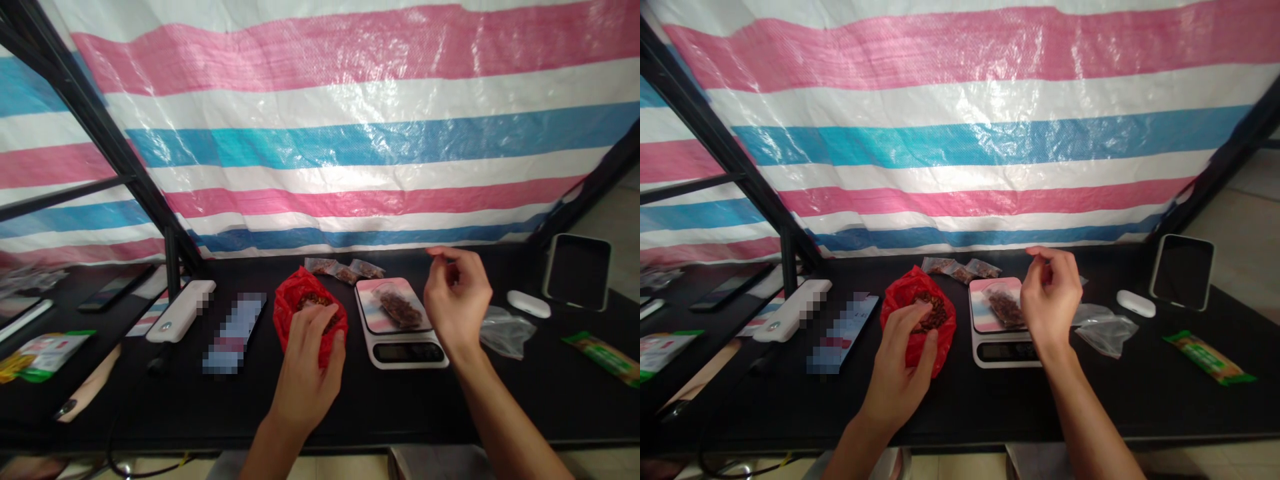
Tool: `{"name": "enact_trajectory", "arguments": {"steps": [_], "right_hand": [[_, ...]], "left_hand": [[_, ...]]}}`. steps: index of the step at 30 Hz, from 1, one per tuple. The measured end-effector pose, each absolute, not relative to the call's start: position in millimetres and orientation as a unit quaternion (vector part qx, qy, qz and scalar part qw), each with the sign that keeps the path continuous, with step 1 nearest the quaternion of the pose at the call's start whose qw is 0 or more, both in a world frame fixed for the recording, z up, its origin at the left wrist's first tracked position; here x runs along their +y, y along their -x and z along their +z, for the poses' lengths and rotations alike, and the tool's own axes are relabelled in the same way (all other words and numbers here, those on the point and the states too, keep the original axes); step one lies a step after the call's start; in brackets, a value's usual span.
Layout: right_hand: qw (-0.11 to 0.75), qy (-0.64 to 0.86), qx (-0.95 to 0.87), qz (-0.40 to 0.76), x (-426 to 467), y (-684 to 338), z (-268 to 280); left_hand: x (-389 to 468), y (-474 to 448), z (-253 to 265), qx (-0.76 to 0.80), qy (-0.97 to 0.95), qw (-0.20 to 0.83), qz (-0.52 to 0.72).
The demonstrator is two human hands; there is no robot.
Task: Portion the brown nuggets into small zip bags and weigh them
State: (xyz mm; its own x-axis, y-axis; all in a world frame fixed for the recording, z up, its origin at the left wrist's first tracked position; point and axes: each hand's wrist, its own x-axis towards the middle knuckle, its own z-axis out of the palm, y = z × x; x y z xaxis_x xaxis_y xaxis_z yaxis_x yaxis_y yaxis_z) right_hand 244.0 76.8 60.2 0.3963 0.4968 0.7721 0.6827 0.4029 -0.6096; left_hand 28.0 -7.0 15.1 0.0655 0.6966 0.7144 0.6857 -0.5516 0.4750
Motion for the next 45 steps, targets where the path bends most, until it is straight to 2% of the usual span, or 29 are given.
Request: {"name": "enact_trajectory", "arguments": {"steps": [6, 12, 14, 20, 22, 24, 27, 32, 35, 40, 45], "right_hand": [[0.661, 0.536, -0.522, -0.059, 71.3, -241.9, 63.8], [0.622, 0.550, -0.555, -0.045, 73.1, -254.7, 65.3], [0.566, 0.560, -0.605, -0.020, 75.3, -260.4, 60.3], [0.290, 0.617, -0.732, -0.003, 72.5, -267.1, 34.9], [0.245, 0.623, -0.743, 0.000, 70.5, -266.2, 30.6], [0.238, 0.620, -0.747, 0.026, 70.6, -264.7, 29.9], [0.277, 0.599, -0.746, 0.091, 73.6, -258.8, 31.9], [0.351, 0.463, -0.799, 0.153, 71.8, -225.3, 32.8], [0.315, 0.406, -0.843, 0.157, 65.1, -198.4, 31.6], [0.245, 0.411, -0.867, 0.141, 61.5, -174.4, 29.7], [0.247, 0.404, -0.871, 0.130, 64.0, -172.1, 29.9]], "left_hand": [[-6.0, -24.6, 14.8, 0.472, -0.732, 0.015, 0.492], [-6.5, -18.4, 14.5, 0.462, -0.735, 0.008, 0.497], [-7.8, -15.7, 14.8, 0.463, -0.734, 0.013, 0.496], [-13.1, -6.6, 14.7, 0.467, -0.729, 0.020, 0.500], [-14.2, -2.8, 14.7, 0.473, -0.723, 0.019, 0.503], [-14.8, 1.4, 15.3, 0.481, -0.714, 0.022, 0.508], [-14.9, 7.2, 16.9, 0.491, -0.700, 0.026, 0.518], [-12.0, 14.0, 18.8, 0.511, -0.665, 0.032, 0.544], [-9.1, 17.4, 18.9, 0.525, -0.643, 0.029, 0.556], [-8.8, 22.2, 19.5, 0.531, -0.629, 0.033, 0.567], [-12.1, 26.7, 21.5, 0.535, -0.626, 0.033, 0.567]]}}
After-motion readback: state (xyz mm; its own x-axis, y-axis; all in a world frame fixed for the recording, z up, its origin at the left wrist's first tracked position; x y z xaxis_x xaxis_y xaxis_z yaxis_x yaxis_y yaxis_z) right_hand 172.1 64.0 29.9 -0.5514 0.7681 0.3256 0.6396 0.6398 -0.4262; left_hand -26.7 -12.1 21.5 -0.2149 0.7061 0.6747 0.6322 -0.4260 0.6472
